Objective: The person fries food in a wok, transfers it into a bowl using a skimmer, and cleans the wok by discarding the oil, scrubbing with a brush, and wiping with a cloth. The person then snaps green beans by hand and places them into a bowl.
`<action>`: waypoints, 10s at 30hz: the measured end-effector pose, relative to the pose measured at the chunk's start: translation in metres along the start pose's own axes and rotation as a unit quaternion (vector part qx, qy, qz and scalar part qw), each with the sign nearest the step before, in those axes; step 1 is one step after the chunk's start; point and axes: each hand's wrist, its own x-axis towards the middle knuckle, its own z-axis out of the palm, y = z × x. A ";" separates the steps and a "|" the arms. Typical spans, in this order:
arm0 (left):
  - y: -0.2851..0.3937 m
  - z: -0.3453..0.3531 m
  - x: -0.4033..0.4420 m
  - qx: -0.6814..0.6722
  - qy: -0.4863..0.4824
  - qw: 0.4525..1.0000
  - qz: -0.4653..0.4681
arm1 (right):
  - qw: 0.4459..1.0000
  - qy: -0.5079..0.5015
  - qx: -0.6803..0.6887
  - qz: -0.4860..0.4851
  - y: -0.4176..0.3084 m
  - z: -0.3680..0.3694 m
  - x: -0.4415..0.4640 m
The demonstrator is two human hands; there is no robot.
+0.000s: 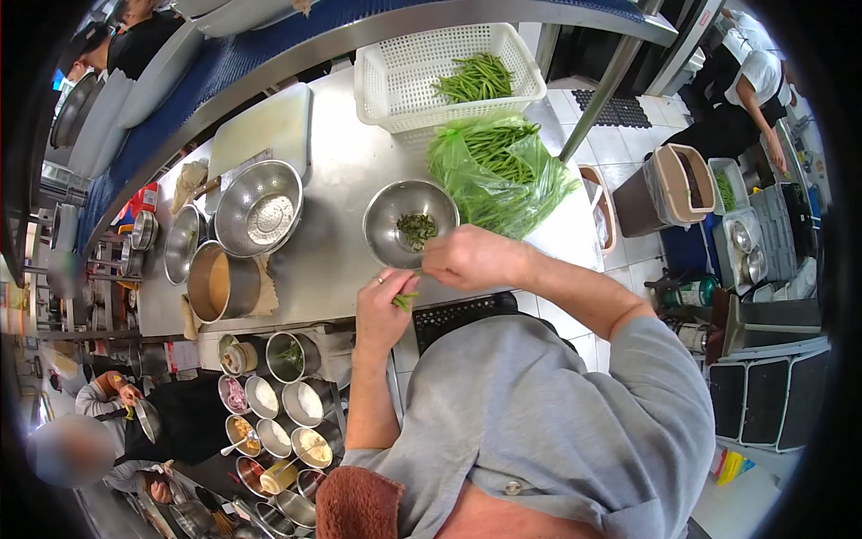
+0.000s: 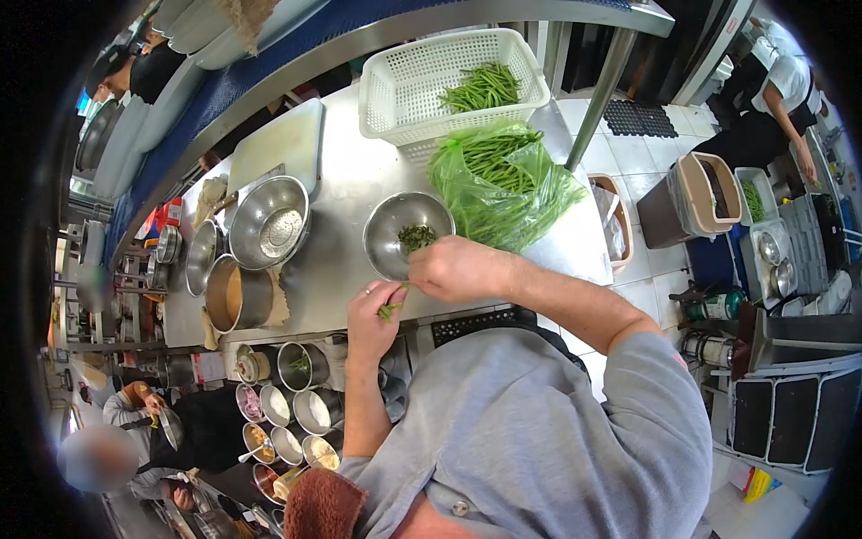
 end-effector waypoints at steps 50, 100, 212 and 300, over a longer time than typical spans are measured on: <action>-0.037 -0.005 0.026 0.123 0.051 0.987 -0.091 | 0.988 0.127 -0.082 0.035 0.057 -0.003 0.026; -0.057 0.022 0.058 -0.505 0.112 0.795 -0.316 | 0.968 0.052 0.150 0.193 0.085 0.055 0.041; -0.068 0.029 0.045 -0.066 0.085 0.991 -0.084 | 0.935 -0.096 -0.103 0.324 0.189 -0.051 -0.008; -0.016 0.098 0.109 0.086 0.032 0.994 0.056 | 0.895 0.078 -0.080 0.433 0.108 -0.172 -0.024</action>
